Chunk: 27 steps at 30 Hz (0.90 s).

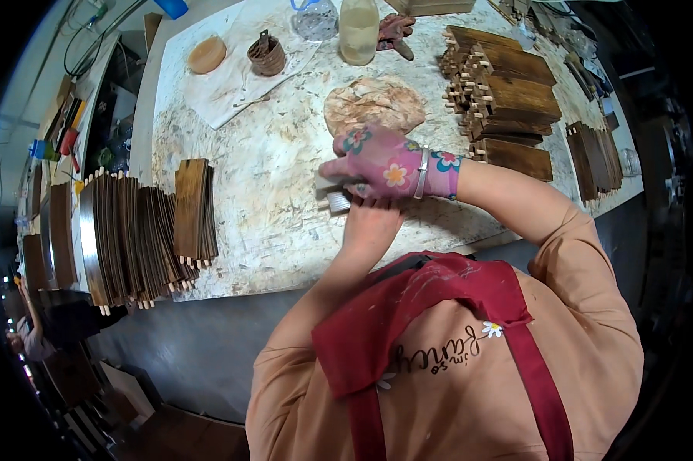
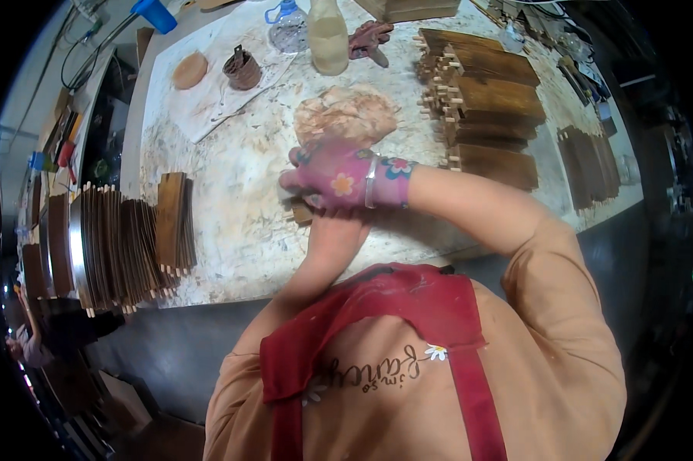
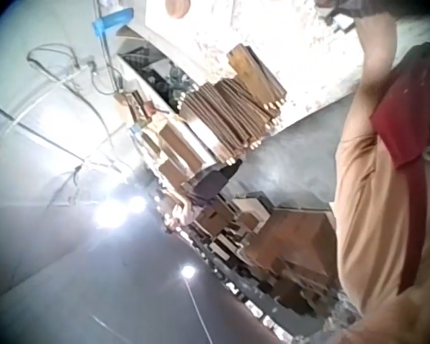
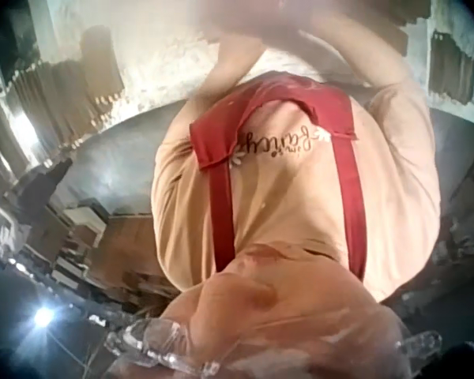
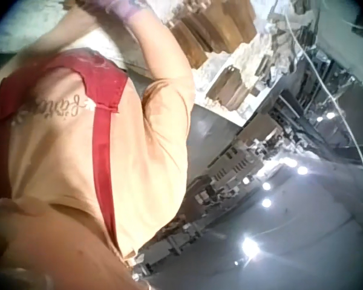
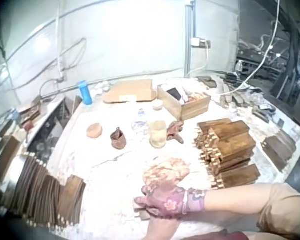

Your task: The person wipes rectangular wood pieces with a cloth to apply a finish and then stacks the treated pieces.

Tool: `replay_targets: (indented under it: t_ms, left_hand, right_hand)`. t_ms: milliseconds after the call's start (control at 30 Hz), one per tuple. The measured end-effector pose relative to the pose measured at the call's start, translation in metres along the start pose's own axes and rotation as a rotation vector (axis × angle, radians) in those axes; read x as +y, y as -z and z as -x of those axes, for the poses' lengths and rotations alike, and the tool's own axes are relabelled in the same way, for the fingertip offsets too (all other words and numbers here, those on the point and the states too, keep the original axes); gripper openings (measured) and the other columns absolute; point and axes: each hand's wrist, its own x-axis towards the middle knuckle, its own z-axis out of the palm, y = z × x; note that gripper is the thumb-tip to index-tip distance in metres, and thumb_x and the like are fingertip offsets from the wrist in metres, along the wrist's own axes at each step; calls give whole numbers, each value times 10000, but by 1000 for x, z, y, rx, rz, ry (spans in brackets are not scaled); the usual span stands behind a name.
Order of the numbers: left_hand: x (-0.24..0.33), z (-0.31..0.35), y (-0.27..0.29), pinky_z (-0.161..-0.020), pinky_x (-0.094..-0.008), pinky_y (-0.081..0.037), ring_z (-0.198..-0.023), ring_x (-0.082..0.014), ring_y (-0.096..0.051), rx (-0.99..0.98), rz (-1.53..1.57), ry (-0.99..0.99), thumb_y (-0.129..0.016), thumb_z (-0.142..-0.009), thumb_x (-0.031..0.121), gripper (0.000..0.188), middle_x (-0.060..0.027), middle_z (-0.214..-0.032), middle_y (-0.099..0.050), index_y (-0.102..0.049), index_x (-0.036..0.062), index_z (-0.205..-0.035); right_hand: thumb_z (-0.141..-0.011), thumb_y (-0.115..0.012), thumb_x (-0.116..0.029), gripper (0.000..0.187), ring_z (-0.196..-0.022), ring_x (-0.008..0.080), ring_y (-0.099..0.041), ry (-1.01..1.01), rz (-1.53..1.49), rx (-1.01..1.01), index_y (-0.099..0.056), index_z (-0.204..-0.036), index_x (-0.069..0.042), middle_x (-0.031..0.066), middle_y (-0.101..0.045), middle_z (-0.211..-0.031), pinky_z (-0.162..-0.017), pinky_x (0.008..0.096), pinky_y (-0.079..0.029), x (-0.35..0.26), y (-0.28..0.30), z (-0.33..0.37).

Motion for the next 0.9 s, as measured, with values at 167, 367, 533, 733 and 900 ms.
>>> replay_targets:
  t_ms: [167, 367, 533, 733, 900]
  left_hand:
    - [0, 5, -8, -1035, -520, -381, -1247, -371, -492, 55, 95, 49, -630, -884, 329, 519, -189, -1319, -535, -538, 73, -1326]
    - [6, -2, 10, -1099, -536, -298, -1359, -337, -389, -37, 144, 69, -655, -869, 342, 611, -199, -1417, -455, -484, 50, -1378]
    - [14, -8, 29, -1142, -521, -235, -1425, -309, -297, -114, 34, 42, -692, -831, 343, 744, -156, -1521, -344, -402, 8, -1429]
    - [2, -7, 43, -1133, -493, -250, -1399, -300, -325, -123, 19, 52, -699, -827, 387, 784, -130, -1509, -360, -371, 65, -1462]
    - [-31, -19, 81, -1040, -474, -314, -1244, -306, -463, -179, 110, 135, -816, -714, 266, 868, -150, -1319, -510, -395, 86, -1451]
  right_hand:
    - [-816, -640, -240, 416, -976, 308, -621, 235, -33, -14, -609, -1230, -216, 99, -595, -1067, -808, 455, -495, -5, -16, -2]
    - [-878, -553, -232, 352, -927, 281, -635, 288, 131, 61, -608, -1226, -215, 88, -597, -1070, -745, 391, -515, 7, -35, -11]
    - [-848, -622, -218, 267, -918, 290, -625, -164, -62, 201, -673, -1108, -189, 90, -613, -936, -747, 411, -506, 63, -48, -32]
    - [-901, -684, -307, 469, -996, 169, -604, -502, -1134, 575, -614, -1258, -12, 81, -642, -1153, -867, 323, -499, 34, -5, 42]
    - [-887, -688, -342, 510, -915, 105, -581, -648, -1314, 730, -607, -1259, -3, 45, -635, -1105, -808, 265, -482, 39, -40, 114]
